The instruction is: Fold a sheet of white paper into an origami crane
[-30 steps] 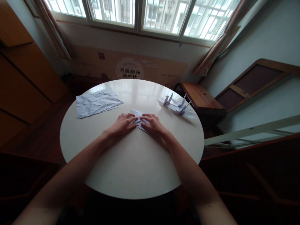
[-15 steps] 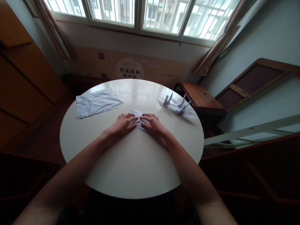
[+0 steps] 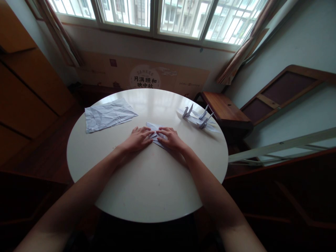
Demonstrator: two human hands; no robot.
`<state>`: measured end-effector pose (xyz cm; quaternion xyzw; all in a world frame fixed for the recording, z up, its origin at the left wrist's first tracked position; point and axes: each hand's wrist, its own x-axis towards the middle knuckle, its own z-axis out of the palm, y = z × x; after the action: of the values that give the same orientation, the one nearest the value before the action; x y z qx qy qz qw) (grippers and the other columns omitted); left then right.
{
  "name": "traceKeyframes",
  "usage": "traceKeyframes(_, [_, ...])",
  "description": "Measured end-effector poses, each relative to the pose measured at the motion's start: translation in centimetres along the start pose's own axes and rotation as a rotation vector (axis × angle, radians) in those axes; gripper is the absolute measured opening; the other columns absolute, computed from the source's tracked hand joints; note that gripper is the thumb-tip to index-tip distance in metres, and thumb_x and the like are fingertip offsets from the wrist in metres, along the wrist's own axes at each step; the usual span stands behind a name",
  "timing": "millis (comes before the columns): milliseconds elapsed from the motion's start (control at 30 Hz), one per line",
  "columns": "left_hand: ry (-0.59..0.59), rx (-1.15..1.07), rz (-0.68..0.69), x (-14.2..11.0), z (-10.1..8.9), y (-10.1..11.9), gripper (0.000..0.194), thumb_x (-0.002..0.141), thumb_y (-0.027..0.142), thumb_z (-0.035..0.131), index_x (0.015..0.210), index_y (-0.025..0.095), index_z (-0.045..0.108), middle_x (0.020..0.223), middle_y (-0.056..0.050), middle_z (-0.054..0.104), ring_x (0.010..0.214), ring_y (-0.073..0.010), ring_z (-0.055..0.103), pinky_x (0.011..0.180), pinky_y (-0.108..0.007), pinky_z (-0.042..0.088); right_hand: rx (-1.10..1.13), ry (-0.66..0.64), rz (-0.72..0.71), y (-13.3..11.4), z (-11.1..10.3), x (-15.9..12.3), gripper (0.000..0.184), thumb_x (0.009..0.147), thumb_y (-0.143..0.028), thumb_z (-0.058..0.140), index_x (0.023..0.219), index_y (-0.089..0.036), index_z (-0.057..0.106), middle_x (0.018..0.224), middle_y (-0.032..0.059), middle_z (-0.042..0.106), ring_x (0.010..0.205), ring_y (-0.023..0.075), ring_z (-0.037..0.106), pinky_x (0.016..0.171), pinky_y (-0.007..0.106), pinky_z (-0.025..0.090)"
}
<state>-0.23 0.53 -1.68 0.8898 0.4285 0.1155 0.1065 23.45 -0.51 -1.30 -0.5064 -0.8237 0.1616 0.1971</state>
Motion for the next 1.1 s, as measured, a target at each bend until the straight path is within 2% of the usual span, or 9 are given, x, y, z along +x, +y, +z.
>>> traceKeyframes(167, [0.002,0.001,0.009,0.05,0.13,-0.21,0.048,0.105,0.047,0.045,0.146,0.024,0.055,0.147,-0.015,0.049,0.139,-0.0319,0.046,0.121,-0.06,0.019,-0.002,0.0,-0.001,0.13,0.03,0.03,0.042,0.094,-0.042,0.064,0.133,-0.028,0.069,0.145,0.0103,0.06,0.137,0.0308,0.049,0.116,0.053,0.037])
traceKeyframes(367, [0.019,-0.001,0.013,0.1,0.4,-0.41,0.046,0.105,0.048,0.045,0.146,0.029,0.055,0.148,-0.012,0.05,0.138,-0.031,0.046,0.121,-0.059,0.019,-0.002,0.01,-0.02,0.37,0.1,0.05,0.041,0.094,-0.043,0.064,0.133,-0.03,0.069,0.145,0.01,0.06,0.137,0.0311,0.049,0.116,0.054,0.037])
traceKeyframes(600, [0.013,0.001,0.013,0.07,0.35,-0.33,0.047,0.105,0.047,0.044,0.146,0.026,0.054,0.148,-0.014,0.049,0.139,-0.0312,0.045,0.121,-0.059,0.019,-0.011,-0.002,-0.002,0.07,-0.02,0.03,0.042,0.095,-0.042,0.064,0.134,-0.027,0.068,0.146,0.0098,0.06,0.138,0.0305,0.048,0.117,0.051,0.036])
traceKeyframes(933, [0.02,0.0,0.016,0.08,0.46,-0.51,0.046,0.105,0.048,0.046,0.146,0.03,0.055,0.147,-0.011,0.05,0.138,-0.0305,0.046,0.121,-0.058,0.02,-0.006,0.008,-0.014,0.29,0.12,0.05,0.041,0.094,-0.042,0.064,0.133,-0.029,0.068,0.144,0.0089,0.061,0.137,0.0305,0.049,0.116,0.053,0.036])
traceKeyframes(1100, [0.012,-0.002,0.013,0.04,0.23,-0.24,0.047,0.105,0.047,0.044,0.145,0.026,0.055,0.147,-0.014,0.05,0.138,-0.0314,0.046,0.121,-0.059,0.02,-0.008,-0.003,-0.003,0.15,0.04,0.02,0.042,0.094,-0.042,0.064,0.134,-0.027,0.068,0.146,0.0095,0.06,0.137,0.0309,0.048,0.117,0.052,0.036])
